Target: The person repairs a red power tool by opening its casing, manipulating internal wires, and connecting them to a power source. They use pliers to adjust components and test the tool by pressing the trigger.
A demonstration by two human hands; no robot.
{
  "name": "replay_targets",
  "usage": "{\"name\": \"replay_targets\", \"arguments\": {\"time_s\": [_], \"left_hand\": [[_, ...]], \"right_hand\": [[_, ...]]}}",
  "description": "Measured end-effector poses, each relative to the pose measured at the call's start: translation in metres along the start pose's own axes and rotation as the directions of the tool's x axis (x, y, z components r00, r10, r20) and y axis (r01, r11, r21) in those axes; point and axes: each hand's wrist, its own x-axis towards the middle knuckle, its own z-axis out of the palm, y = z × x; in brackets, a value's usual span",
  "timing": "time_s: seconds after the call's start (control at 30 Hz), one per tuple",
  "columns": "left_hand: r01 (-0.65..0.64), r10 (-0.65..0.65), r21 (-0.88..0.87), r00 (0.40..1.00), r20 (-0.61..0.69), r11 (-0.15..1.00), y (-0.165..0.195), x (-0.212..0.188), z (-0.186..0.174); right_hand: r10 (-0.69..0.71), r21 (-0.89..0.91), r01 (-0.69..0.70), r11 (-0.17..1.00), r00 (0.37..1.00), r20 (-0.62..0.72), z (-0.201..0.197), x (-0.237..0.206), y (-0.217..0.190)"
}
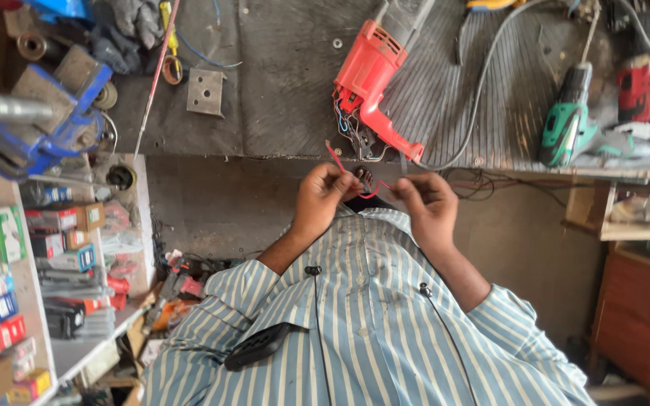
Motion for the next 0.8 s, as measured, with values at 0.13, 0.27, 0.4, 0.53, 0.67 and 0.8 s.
{"name": "replay_targets", "arguments": {"time_s": [0.13, 0.27, 0.4, 0.53, 0.67, 0.8], "left_hand": [[-0.136, 0.196, 0.36, 0.971, -0.135, 0.923, 0.005, -0.01, 0.007], [-0.325, 0.566, 0.72, 0.817, -0.112, 0.613, 0.008, -0.019, 0.027], [-0.229, 0.566, 0.771, 0.8, -0.199, 0.594, 0.008, -0.018, 0.049], [-0.343, 0.722, 0.848, 0.689, -0.064, 0.403, 0.009, -0.015, 0.056], [-0.323, 0.691, 0.855, 0.721, -0.056, 0.406, 0.004, -0.014, 0.054], [-0.353, 0.73, 0.871, 0.684, -0.009, 0.342, -0.004, -0.011, 0.051]], "right_hand": [[-0.272, -0.406, 0.267, 0.874, 0.961, 0.046, -0.029, 0.016, -0.018], [-0.55, -0.574, 0.619, 0.536, 0.772, 0.319, -0.042, 0.036, -0.028], [-0.494, -0.559, 0.656, 0.507, 0.752, 0.436, -0.044, 0.053, -0.032], [-0.537, -0.521, 0.751, 0.407, 0.658, 0.528, -0.04, 0.063, -0.036], [-0.516, -0.515, 0.766, 0.385, 0.641, 0.568, -0.036, 0.067, -0.034], [-0.529, -0.504, 0.789, 0.352, 0.612, 0.588, -0.034, 0.069, -0.028]]}}
